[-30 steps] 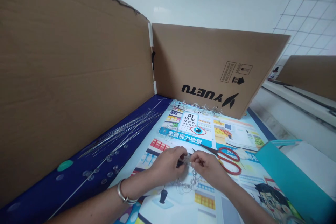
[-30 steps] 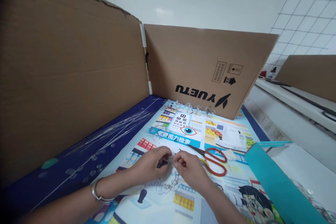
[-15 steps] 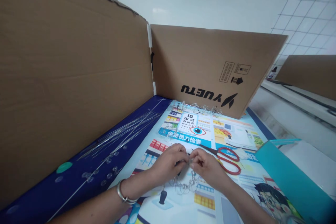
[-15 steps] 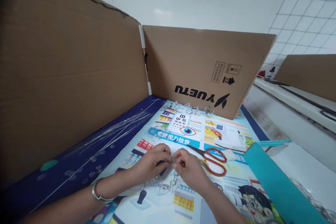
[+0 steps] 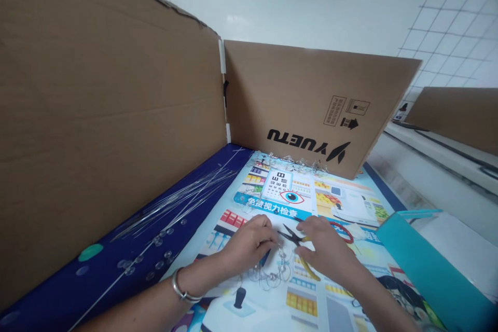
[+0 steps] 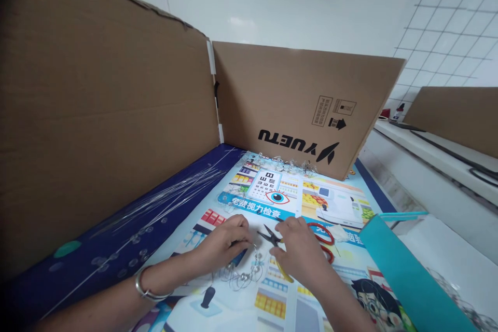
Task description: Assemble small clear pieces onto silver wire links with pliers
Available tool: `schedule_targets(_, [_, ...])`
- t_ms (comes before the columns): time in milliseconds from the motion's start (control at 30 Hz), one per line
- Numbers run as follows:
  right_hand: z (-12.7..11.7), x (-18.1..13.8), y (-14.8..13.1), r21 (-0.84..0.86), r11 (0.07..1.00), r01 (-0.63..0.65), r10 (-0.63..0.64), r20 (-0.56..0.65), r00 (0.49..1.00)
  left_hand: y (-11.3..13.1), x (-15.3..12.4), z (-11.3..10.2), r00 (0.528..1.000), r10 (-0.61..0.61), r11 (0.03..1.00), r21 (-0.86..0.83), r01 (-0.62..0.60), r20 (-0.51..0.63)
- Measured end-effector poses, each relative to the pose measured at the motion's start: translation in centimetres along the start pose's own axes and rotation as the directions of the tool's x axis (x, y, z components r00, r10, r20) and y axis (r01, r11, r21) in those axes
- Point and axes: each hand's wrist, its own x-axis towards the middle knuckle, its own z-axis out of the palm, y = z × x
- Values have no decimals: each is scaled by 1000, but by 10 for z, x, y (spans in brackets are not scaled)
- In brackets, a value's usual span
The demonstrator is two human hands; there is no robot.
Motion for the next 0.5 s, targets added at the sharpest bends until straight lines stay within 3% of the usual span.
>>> schedule_targets(133, [0,-7,2,-203,979,-6,21,76,997,-2,0,0,999,-33,999,-17,33,8])
schedule_targets(500, [21,-14,-18,-399,917,20,0,50,999,-9,0,1,996,-91,992,-89,92,15])
